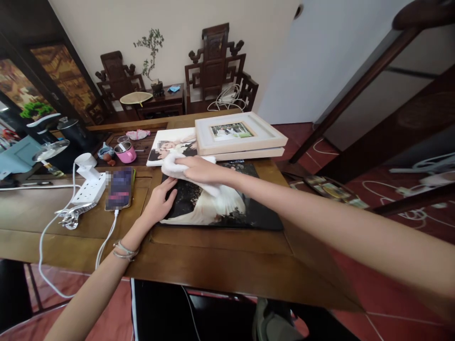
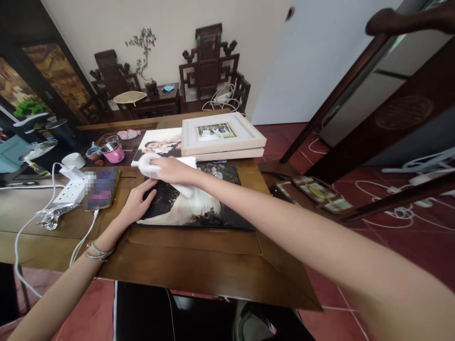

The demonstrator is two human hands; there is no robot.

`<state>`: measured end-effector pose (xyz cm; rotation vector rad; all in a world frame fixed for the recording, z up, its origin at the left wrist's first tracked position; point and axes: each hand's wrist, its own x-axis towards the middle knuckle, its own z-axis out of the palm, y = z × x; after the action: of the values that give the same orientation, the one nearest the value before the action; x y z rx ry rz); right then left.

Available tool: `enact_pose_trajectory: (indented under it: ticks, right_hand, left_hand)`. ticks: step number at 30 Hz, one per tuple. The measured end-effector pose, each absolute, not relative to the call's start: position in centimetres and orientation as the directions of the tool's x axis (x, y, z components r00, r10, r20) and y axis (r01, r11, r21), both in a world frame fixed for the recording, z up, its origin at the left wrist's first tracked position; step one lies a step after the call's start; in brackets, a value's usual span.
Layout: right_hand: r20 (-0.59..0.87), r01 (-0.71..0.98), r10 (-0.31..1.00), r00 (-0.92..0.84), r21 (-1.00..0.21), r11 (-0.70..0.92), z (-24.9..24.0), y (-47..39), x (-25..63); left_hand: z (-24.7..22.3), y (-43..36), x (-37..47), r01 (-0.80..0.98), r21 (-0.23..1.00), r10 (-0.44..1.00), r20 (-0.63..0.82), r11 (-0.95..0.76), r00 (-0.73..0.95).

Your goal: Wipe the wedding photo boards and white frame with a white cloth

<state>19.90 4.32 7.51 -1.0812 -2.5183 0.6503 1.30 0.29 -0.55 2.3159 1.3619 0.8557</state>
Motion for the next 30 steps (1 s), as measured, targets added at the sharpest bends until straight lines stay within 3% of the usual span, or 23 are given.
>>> enact_pose_trajectory:
  ticks: [5, 10, 16, 23, 30]
  right_hand:
    - [0.058, 0.618, 0.727, -0.684, -0.485, 0.619, 8.0, 5.7, 19.0]
    - [-0.004, 0.66, 0.728, -0.686, -0.426, 0.619, 7.7, 3.5, 25.4]
    - [-0.047, 0.815, 0.821, -0.569, -0.165, 0.556, 5.8, 0.2, 33.7]
    - [0.125, 0.704, 0.73, -0.672, -0.2, 0.681, 2.5, -7.5, 32.6]
    - [0.051, 0.65, 0.675, -0.736, -0.226, 0.726, 3.2, -7.4, 31.3]
  left_hand:
    - [-0.6, 0.3, 1.2, 0.694, 0.534, 0.875, 0.327, -0.482, 0.356]
    - [-0.2, 0.1, 1.3, 0.678, 0.536, 0.864, 0.329, -0.503, 0.382]
    - [-0.2, 0.1, 1.4, 0.673, 0.532, 0.857, 0.357, -0.514, 0.372]
    - [-0.3, 0.0, 1.5, 0.703, 0.526, 0.873, 0.365, -0.479, 0.322]
    - [-0.8, 0.3, 1.3, 0.714, 0.505, 0.872, 0.336, -0.486, 0.356]
